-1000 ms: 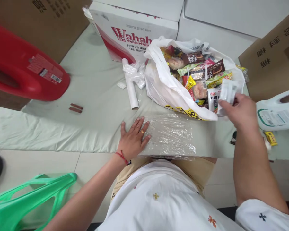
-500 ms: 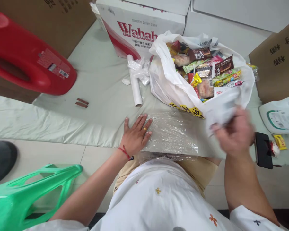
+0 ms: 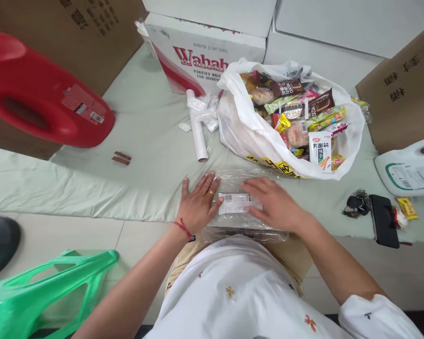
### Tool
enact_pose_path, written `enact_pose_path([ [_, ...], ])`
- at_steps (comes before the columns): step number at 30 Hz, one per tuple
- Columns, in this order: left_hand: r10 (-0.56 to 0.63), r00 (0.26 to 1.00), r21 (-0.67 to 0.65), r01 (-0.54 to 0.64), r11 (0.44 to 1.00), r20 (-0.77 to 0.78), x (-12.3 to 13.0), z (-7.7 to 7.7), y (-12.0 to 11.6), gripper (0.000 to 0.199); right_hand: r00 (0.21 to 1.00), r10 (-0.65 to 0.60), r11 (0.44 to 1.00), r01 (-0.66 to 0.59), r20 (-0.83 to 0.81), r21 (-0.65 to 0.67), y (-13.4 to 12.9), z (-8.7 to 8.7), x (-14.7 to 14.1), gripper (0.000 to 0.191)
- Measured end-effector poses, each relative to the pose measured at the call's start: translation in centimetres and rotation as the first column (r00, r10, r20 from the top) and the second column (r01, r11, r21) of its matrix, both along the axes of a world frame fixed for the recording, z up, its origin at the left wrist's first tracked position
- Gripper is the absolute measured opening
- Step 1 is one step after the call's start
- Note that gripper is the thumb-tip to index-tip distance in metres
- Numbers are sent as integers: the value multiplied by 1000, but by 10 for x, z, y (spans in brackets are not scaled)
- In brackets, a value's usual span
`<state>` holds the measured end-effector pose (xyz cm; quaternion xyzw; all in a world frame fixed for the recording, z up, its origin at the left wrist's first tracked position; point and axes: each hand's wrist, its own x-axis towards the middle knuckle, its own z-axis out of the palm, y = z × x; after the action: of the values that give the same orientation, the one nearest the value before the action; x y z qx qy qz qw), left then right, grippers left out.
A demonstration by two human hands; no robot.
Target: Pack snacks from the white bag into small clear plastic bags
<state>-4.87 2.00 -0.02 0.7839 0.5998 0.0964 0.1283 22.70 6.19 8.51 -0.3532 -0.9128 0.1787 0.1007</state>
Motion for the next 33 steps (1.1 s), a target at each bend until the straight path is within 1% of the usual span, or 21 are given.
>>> enact_pose_path([
  [1, -1, 1000, 2, 1, 1000, -4, 1, 0, 0, 62, 988, -128, 987, 135, -86, 88, 3, 11, 13, 45],
  [2, -1, 1000, 4, 1, 1000, -4, 2, 1, 1, 62, 937, -306, 923, 335, -168, 187, 9, 21, 28, 43],
  [3, 2, 1000, 5, -2, 1000, -3, 2, 1, 1, 61, 836, -497, 789, 547, -235, 280, 16, 28, 44, 46],
  [4, 4, 1000, 7, -4, 1000, -1, 3, 2, 1, 60, 722, -641, 637, 690, -262, 343, 25, 32, 59, 53],
  [5, 6, 1000, 8, -6, 1000, 1, 3, 2, 1, 60, 636, -733, 534, 758, -240, 375, 35, 33, 72, 63],
  [6, 8, 1000, 7, -8, 1000, 1, 3, 2, 1, 60, 577, -797, 485, 788, -181, 378, 45, 30, 84, 73],
  [8, 8, 1000, 3, -8, 1000, 2, 3, 3, 1, 59, 509, -860, 475, 816, -21, 329, 62, 18, 99, 78],
  [11, 5, 1000, 12, -5, 1000, 4, 3, 3, 1, 59, 483, -874, 476, 829, 52, 293, 76, 1, 106, 63],
  [14, 7, 1000, 24, -7, 1000, 4, 3, 2, 1, 59, 461, -884, 418, 854, -75, 310, 78, 4, 105, 55],
  [16, 9, 1000, 16, -9, 1000, 0, 3, 2, 1, 59, 431, -872, 361, 886, -233, 290, 73, 15, 101, 50],
  [17, 9, 1000, 10, -9, 1000, -3, 3, 2, 1, 59, 423, -843, 350, 900, -333, 259, 69, 22, 97, 47],
  [18, 9, 1000, 5, -9, 1000, -6, 3, 2, 1, 60, 420, -793, 362, 907, -442, 213, 63, 31, 91, 43],
  [19, 10, 1000, 1, -10, 1000, -10, 3, 2, 1, 60, 425, -724, 410, 899, -543, 156, 55, 39, 84, 40],
  [20, 10, 1000, -1, -10, 1000, -13, 3, 1, 1, 60, 440, -649, 496, 863, -621, 95, 47, 46, 75, 38],
  [21, 10, 1000, -2, -10, 1000, -16, 3, 1, 1, 60, 487, -578, 619, 785, -655, 38, 39, 53, 65, 36],
  [23, 10, 1000, -2, -10, 1000, -20, 3, 1, 1, 59, 695, -424, 876, 477, -580, -68, 26, 60, 43, 28],
  [24, 9, 1000, -3, -9, 1000, -21, 3, 0, 1, 59, 814, -310, 950, 279, -492, -138, 22, 60, 31, 26],
  [25, 7, 1000, -6, -7, 1000, -22, 2, 0, 1, 59, 895, -184, 972, 105, -406, -210, 20, 57, 20, 27],
  [27, 6, 1000, -16, -6, 1000, -20, 2, 1, 1, 60, 958, 2, 942, -98, -285, -321, 23, 45, -2, 32],
  [30, 11, 1000, -35, -11, 999, 3, 1, 3, 1, 60, 983, 146, 902, -180, -115, -393, 34, 16, -27, 34],
  [33, 21, 999, -53, -19, 998, 40, 0, 5, 1, 60, 973, 220, 914, -181, 69, -362, 41, -11, -41, 28],
])
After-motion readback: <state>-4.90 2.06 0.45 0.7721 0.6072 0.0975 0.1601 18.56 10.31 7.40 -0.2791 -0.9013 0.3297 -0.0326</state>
